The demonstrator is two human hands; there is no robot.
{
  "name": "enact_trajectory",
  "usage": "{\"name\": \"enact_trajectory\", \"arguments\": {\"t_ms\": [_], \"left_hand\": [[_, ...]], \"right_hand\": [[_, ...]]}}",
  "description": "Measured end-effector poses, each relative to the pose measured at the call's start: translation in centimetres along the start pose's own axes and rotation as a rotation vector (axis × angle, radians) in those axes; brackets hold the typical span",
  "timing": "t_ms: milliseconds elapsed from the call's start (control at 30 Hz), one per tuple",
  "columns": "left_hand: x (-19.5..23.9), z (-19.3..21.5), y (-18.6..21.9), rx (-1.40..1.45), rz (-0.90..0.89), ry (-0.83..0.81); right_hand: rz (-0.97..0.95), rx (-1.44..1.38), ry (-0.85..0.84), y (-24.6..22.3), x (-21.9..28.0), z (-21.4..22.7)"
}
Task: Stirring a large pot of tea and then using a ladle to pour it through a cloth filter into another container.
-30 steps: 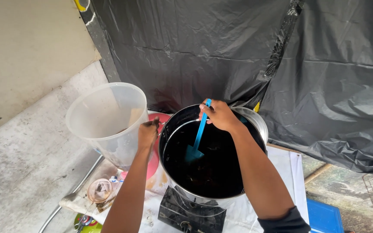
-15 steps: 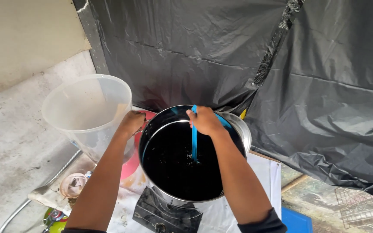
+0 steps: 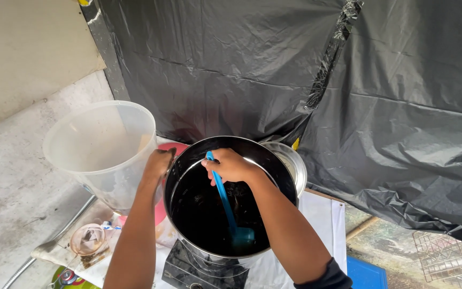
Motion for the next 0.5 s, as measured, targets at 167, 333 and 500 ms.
{"name": "enact_trajectory", "arguments": {"t_ms": [167,333,500], "left_hand": [[-2.0,-0.8,-0.6,-0.007,-0.022,-0.01],[-2.4,-1.3,-1.5,0.01,-0.022,-0.026],[-2.1,-1.4,-1.7,0.059,-0.02,-0.012]], "right_hand": [[0.041,-0.176,-0.002,0.4,-0.6,-0.2],[0.095,-0.257,0.076,0.5,-0.6,0.2],[0.2,-0.261,0.211,0.0,-0.9,1.4]]}}
Point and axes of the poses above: each hand's wrist, its own x-axis away from the middle knuckle, its own z-axis out of the back of the hand, y = z × x, the point moved 8 cm from there along -x, towards the middle knuckle, and after that the axes turned 3 degrees about y, right-handed, at the moved point
